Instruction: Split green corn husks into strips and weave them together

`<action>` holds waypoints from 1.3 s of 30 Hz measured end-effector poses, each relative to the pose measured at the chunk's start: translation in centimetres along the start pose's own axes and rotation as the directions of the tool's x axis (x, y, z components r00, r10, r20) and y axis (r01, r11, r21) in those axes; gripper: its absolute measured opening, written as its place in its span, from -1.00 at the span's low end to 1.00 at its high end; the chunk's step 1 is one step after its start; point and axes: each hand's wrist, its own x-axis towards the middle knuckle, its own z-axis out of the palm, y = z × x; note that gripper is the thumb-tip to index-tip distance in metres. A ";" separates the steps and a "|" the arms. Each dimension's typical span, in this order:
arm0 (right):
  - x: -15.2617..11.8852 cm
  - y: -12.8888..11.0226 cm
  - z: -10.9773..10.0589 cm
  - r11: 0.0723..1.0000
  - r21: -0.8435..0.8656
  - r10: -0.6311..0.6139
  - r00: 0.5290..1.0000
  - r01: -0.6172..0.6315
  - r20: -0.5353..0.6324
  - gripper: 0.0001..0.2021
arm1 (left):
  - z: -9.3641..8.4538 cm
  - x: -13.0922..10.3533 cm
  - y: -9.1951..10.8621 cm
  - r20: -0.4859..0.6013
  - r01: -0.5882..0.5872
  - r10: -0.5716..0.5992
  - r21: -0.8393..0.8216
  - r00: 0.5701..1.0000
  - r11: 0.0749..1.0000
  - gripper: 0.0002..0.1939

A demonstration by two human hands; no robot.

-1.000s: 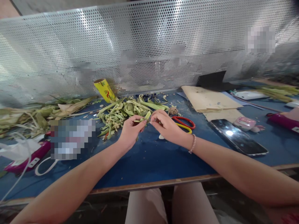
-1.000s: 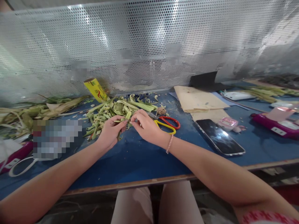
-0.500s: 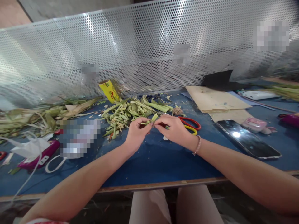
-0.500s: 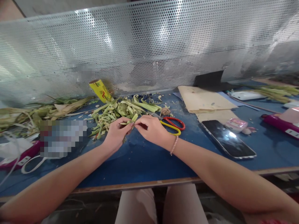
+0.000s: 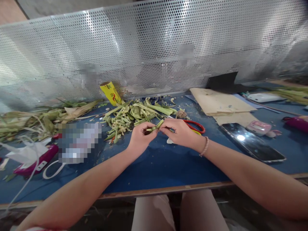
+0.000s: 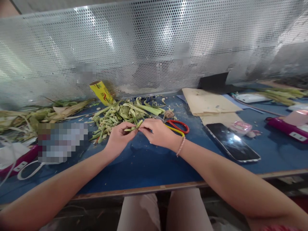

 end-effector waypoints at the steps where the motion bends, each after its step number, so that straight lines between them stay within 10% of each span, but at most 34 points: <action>1: 0.0 0.0 0.0 1.000 0.003 -0.003 1.000 0.003 0.007 -0.86 | 0.0 0.0 0.0 0.005 -0.004 0.004 0.009 1.000 1.000 -0.91; 21: 0.0 -0.5 -0.2 1.000 -0.002 0.002 0.988 -0.003 -0.156 -0.94 | 0.4 -0.5 -0.1 0.075 0.103 -0.089 -0.215 0.993 0.971 -0.86; 39: 0.0 -1.1 -1.0 0.854 -0.465 -0.203 0.972 0.233 0.114 -0.84 | 0.7 -0.7 0.2 0.046 0.110 -0.104 -0.175 0.994 0.978 -0.87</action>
